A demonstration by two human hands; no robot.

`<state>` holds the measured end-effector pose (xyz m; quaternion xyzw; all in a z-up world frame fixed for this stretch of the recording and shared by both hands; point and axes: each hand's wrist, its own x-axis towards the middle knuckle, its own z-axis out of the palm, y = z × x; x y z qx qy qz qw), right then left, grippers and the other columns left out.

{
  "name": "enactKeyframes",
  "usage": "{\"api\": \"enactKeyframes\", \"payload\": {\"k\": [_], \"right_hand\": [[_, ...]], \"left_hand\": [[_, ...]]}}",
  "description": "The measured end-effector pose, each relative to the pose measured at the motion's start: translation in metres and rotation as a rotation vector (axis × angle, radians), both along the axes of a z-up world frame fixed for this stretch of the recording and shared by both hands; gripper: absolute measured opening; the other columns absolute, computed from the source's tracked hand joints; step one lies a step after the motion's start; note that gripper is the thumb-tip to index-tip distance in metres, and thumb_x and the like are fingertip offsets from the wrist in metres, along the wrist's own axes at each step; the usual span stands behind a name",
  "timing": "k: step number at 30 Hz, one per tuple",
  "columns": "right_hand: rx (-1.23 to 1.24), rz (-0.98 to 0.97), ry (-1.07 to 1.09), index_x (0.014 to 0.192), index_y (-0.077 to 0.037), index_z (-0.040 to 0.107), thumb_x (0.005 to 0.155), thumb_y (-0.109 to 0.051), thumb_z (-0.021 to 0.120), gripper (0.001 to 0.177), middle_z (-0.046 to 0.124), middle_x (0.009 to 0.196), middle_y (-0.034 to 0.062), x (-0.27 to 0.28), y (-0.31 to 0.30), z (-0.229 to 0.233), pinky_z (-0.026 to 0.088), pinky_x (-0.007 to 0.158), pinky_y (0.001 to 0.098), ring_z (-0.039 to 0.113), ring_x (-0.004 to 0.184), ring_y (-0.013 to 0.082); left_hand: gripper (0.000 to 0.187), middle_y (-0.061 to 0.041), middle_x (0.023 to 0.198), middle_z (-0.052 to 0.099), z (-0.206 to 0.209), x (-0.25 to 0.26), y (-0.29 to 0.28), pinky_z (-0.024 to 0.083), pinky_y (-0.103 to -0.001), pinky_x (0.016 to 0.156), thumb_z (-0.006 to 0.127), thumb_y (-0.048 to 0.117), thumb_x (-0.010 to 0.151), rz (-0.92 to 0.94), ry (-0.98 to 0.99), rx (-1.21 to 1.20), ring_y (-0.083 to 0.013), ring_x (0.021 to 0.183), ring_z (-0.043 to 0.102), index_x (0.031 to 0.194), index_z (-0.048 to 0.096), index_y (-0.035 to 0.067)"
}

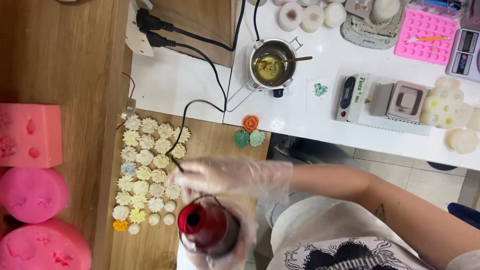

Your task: Pouring melted wax into molds to create decorative candles.

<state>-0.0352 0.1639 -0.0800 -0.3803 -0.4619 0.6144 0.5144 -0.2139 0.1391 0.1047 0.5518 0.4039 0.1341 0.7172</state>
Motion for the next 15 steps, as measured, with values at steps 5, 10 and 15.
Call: {"api": "enactKeyframes", "payload": {"k": [5,10,15], "right_hand": [[-0.245,0.091,-0.498,0.139,-0.019,0.06,0.106,-0.037,0.044,0.041,0.077,0.092,0.0078,0.068,0.065,-0.016,0.064,0.081,0.034,0.074,0.079,0.0146],[-0.397,-0.022,-0.406,0.135,-0.021,0.064,0.098,-0.025,0.056,0.038,0.079,0.102,0.0043,0.096,0.104,-0.046,0.062,0.084,0.0324,0.076,0.083,0.0114],[-0.591,-0.252,-0.538,0.127,-0.021,0.072,0.096,-0.029,0.061,0.033,0.079,0.091,0.0076,0.117,0.132,-0.092,0.061,0.081,0.0314,0.073,0.082,0.0144]], "left_hand": [[0.032,-0.002,0.104,0.069,-0.078,0.068,0.051,0.055,-0.027,0.09,0.077,0.011,0.082,-0.009,0.085,0.043,-0.0122,0.101,0.068,0.111,0.062,0.011],[0.028,-0.002,0.106,0.069,-0.193,0.088,0.085,0.055,-0.027,0.091,0.075,0.013,0.087,0.019,0.118,0.106,-0.0118,0.102,0.067,0.112,0.063,0.01],[0.028,-0.011,0.111,0.073,-0.273,0.112,0.129,0.056,-0.032,0.098,0.07,0.026,0.102,0.205,0.145,0.228,-0.0191,0.105,0.07,0.119,0.071,0.003]]}}
